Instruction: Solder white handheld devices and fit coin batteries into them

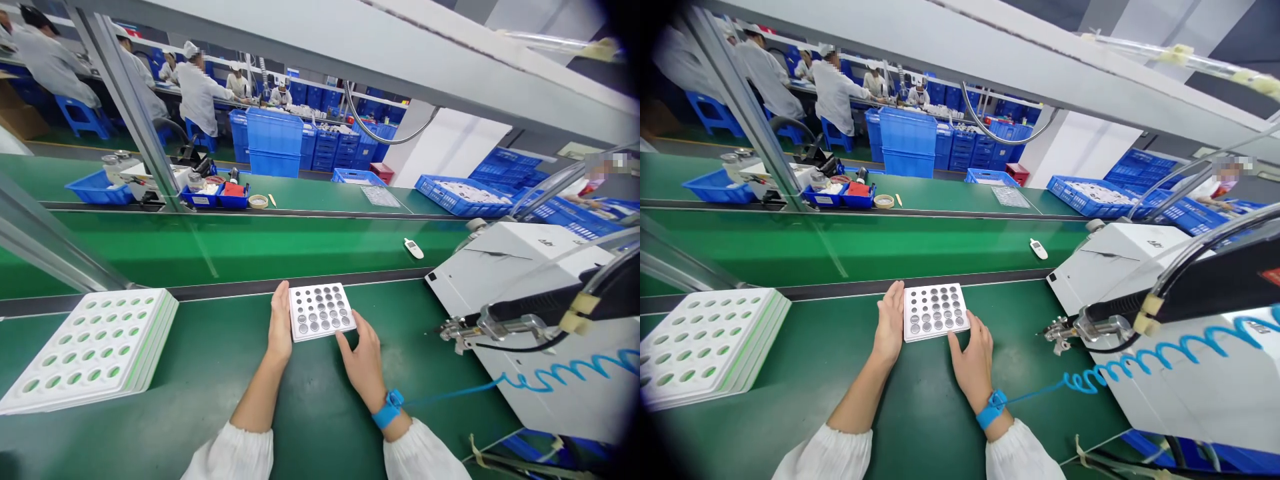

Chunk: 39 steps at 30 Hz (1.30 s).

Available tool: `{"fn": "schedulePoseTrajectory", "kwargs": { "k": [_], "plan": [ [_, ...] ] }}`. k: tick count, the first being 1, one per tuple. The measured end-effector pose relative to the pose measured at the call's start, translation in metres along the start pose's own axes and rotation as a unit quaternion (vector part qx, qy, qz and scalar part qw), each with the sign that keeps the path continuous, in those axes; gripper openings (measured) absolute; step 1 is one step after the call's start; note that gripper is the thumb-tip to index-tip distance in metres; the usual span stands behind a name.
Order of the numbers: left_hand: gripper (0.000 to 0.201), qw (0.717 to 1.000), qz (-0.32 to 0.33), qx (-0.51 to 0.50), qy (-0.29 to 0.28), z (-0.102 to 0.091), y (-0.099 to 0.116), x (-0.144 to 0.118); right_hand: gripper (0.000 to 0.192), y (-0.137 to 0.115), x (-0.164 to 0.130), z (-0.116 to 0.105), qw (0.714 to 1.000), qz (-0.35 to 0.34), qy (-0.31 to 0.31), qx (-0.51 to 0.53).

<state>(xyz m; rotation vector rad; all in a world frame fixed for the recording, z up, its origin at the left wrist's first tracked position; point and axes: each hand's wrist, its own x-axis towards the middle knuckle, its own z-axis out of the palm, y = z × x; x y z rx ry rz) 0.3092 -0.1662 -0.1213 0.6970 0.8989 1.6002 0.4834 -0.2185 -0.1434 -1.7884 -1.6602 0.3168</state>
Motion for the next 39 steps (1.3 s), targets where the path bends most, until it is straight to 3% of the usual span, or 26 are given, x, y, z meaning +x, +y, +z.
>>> {"fn": "schedulePoseTrajectory", "kwargs": {
  "k": [9, 19, 30, 39],
  "plan": [
    [0.080, 0.998, 0.024, 0.001, 0.051, -0.002, 0.003, 0.000, 0.061, -0.005, -0.003, -0.004, 0.999, 0.023, 0.012, 0.032],
    [0.074, 0.998, 0.042, -0.031, 0.041, -0.007, 0.001, 0.002, 0.061, -0.006, -0.004, -0.007, 0.992, 0.035, 0.018, 0.118],
    [0.074, 0.996, 0.036, -0.020, 0.075, -0.006, 0.000, 0.001, 0.061, -0.005, -0.003, -0.007, 0.993, 0.039, 0.021, 0.107],
    [0.052, 0.991, -0.005, 0.098, 0.095, -0.010, -0.011, 0.002, 0.067, 0.003, 0.000, -0.005, 0.995, 0.057, 0.016, 0.086]
  ]
}}
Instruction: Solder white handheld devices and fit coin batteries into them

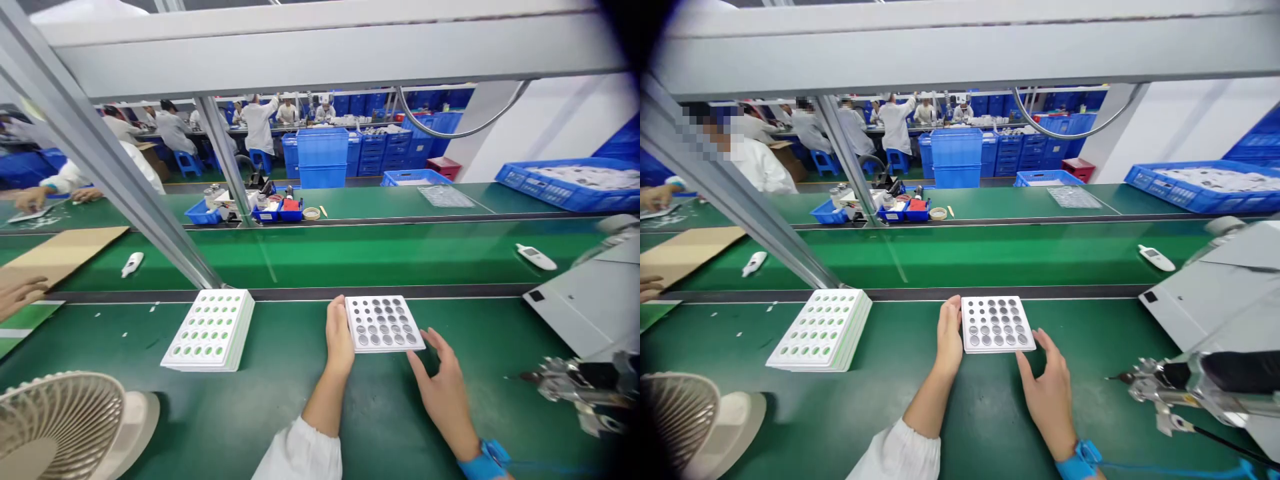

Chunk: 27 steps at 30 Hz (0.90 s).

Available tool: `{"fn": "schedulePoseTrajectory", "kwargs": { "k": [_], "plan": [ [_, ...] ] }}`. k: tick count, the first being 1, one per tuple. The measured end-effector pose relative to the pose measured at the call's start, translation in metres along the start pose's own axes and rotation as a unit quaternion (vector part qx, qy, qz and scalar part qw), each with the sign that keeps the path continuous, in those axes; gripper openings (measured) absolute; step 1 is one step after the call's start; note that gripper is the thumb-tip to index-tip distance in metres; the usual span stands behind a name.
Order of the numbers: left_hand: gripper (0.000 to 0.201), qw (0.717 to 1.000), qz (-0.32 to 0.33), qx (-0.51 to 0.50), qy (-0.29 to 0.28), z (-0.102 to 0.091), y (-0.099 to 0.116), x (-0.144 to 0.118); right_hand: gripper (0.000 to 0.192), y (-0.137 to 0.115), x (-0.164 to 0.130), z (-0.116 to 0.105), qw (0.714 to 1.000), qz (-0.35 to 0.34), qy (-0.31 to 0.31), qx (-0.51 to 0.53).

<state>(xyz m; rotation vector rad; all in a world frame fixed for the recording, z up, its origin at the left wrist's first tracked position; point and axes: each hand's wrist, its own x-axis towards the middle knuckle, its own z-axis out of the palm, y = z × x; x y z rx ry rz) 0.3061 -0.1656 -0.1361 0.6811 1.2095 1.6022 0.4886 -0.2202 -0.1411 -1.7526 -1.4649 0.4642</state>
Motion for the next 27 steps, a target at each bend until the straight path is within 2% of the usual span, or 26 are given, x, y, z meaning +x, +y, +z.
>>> {"fn": "schedulePoseTrajectory", "kwargs": {
  "k": [10, 20, 27],
  "plan": [
    [0.051, 1.000, 0.009, 0.015, -0.007, -0.001, 0.003, -0.002, 0.068, -0.002, -0.001, 0.001, 1.000, -0.001, 0.008, -0.007],
    [0.062, 0.997, 0.033, -0.073, -0.016, 0.000, 0.008, -0.001, 0.066, 0.000, -0.002, 0.004, 1.000, -0.005, 0.009, -0.017],
    [0.063, 0.997, 0.039, -0.068, -0.013, 0.000, 0.010, -0.002, 0.062, -0.008, -0.003, 0.001, 1.000, -0.018, 0.015, -0.017]
  ]
}}
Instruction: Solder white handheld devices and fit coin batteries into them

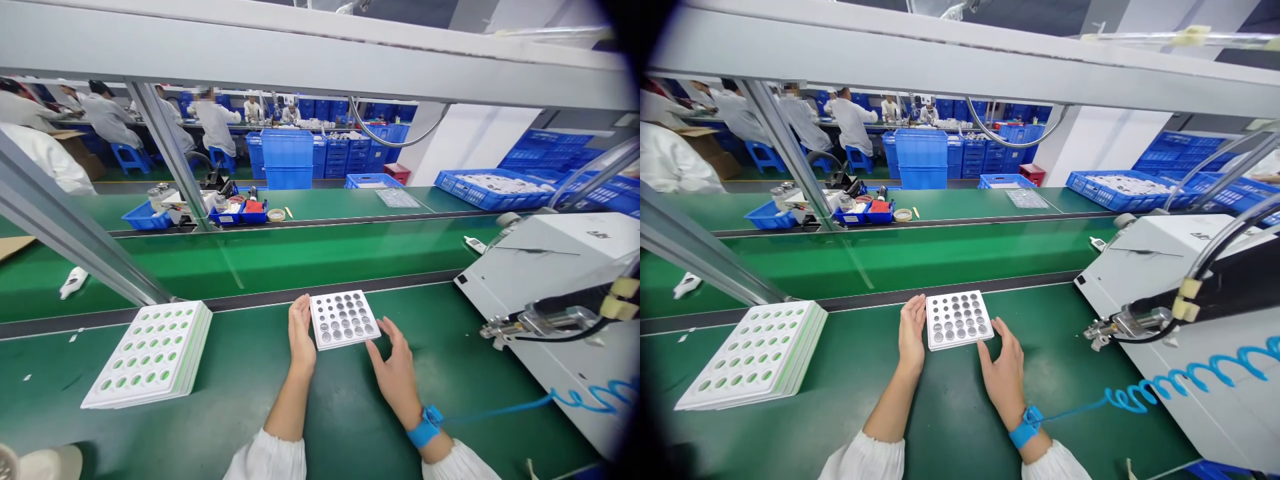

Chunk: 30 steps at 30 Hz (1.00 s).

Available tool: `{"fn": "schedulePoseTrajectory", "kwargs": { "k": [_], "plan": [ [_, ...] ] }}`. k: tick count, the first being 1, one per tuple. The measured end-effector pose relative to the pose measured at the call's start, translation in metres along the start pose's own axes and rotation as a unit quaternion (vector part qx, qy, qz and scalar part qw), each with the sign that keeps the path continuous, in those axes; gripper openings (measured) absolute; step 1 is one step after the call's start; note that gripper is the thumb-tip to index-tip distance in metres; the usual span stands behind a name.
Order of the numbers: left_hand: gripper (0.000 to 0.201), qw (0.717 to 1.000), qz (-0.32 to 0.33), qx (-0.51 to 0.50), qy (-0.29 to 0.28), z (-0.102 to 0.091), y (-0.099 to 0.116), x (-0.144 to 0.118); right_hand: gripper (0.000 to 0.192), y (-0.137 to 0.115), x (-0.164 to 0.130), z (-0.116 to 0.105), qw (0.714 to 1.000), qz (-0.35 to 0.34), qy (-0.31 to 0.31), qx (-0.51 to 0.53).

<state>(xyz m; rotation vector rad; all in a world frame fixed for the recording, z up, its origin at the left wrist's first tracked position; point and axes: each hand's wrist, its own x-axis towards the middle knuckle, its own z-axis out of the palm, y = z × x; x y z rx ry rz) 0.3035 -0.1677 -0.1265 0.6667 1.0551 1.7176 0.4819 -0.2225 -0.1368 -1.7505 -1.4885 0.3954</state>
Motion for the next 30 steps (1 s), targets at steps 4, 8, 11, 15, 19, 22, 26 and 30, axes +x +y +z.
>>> {"fn": "schedulePoseTrajectory", "kwargs": {
  "k": [4, 8, 11, 15, 19, 22, 26, 30],
  "plan": [
    [0.064, 1.000, -0.007, 0.018, 0.004, 0.000, 0.000, 0.001, 0.061, -0.002, 0.000, -0.001, 1.000, 0.010, -0.004, 0.005],
    [0.066, 1.000, -0.008, 0.021, 0.002, 0.000, -0.001, 0.002, 0.060, -0.001, -0.001, -0.001, 1.000, 0.009, -0.005, 0.004],
    [0.068, 1.000, -0.007, 0.024, 0.004, 0.000, -0.002, 0.002, 0.059, 0.001, 0.000, 0.000, 1.000, 0.008, -0.004, 0.003],
    [0.067, 0.999, 0.000, 0.033, 0.004, 0.000, -0.002, 0.002, 0.058, 0.004, 0.000, 0.002, 1.000, -0.004, 0.003, 0.008],
    [0.064, 0.998, 0.019, 0.056, -0.001, -0.002, -0.003, 0.000, 0.056, 0.005, 0.001, 0.005, 1.000, -0.021, 0.016, 0.013],
    [0.063, 0.996, 0.035, 0.081, -0.005, -0.004, -0.004, 0.000, 0.055, 0.006, 0.002, 0.008, 0.999, -0.032, 0.027, 0.021],
    [0.066, 0.994, 0.042, 0.098, 0.006, -0.007, -0.008, 0.004, 0.054, 0.009, 0.004, 0.012, 0.997, -0.053, 0.035, 0.031],
    [0.071, 0.993, 0.034, 0.108, 0.027, -0.008, -0.012, 0.008, 0.055, 0.011, 0.006, 0.016, 0.996, -0.067, 0.044, 0.041]
  ]
}}
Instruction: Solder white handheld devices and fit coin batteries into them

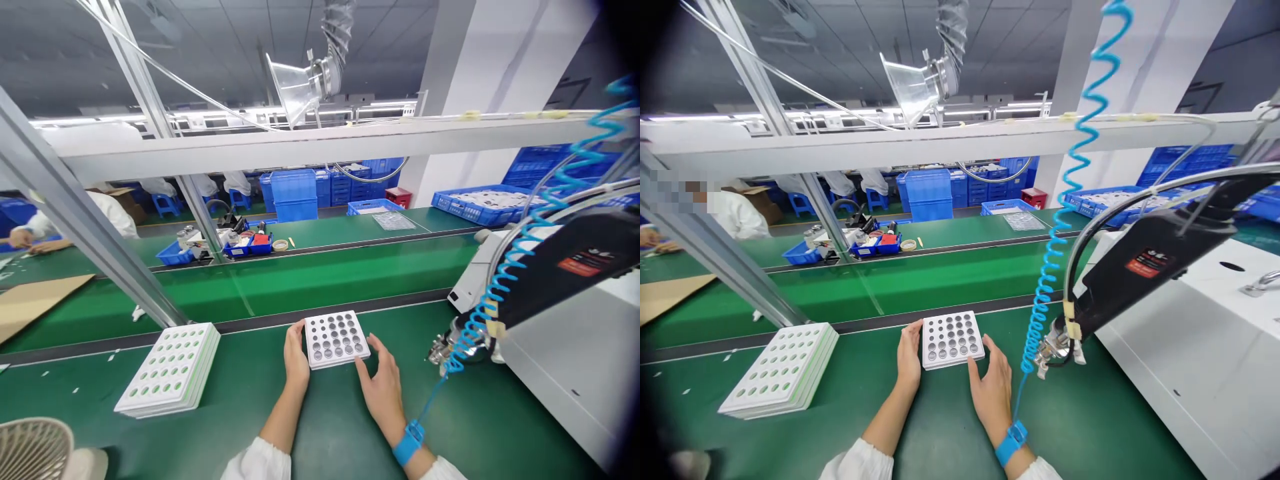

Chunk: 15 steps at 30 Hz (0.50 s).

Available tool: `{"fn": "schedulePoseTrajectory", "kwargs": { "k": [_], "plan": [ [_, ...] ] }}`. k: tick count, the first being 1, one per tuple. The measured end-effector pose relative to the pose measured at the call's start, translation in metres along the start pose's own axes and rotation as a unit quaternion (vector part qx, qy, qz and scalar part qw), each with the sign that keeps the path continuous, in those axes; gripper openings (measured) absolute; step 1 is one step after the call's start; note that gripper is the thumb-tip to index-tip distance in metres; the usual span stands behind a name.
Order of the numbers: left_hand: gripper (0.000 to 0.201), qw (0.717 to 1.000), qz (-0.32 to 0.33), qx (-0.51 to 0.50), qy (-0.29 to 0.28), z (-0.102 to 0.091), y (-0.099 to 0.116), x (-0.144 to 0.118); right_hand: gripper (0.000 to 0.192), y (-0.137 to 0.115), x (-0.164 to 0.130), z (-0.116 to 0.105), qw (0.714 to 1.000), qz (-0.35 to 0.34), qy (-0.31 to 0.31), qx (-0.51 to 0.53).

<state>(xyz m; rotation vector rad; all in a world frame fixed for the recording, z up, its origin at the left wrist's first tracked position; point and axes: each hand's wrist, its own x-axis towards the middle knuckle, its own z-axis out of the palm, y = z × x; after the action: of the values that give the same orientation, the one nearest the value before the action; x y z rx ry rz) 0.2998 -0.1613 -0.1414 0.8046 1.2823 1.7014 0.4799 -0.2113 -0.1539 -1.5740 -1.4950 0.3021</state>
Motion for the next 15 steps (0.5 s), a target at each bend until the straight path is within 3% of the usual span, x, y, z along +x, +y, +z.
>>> {"fn": "schedulePoseTrajectory", "kwargs": {
  "k": [4, 7, 11, 15],
  "plan": [
    [0.069, 0.999, -0.013, 0.037, 0.013, 0.001, 0.004, 0.006, 0.058, 0.001, -0.001, 0.000, 1.000, 0.018, -0.006, 0.020],
    [0.060, 0.995, -0.007, 0.097, 0.007, -0.002, 0.021, 0.026, 0.063, 0.001, -0.002, -0.002, 0.998, 0.042, -0.017, 0.035],
    [0.034, 0.975, 0.044, 0.217, -0.017, -0.016, 0.065, 0.089, 0.066, 0.002, -0.002, -0.004, 0.995, 0.082, -0.039, 0.041],
    [0.020, 0.928, 0.051, 0.369, 0.001, -0.047, 0.116, 0.166, 0.062, 0.006, -0.004, -0.005, 0.990, 0.122, -0.054, 0.045]
  ]
}}
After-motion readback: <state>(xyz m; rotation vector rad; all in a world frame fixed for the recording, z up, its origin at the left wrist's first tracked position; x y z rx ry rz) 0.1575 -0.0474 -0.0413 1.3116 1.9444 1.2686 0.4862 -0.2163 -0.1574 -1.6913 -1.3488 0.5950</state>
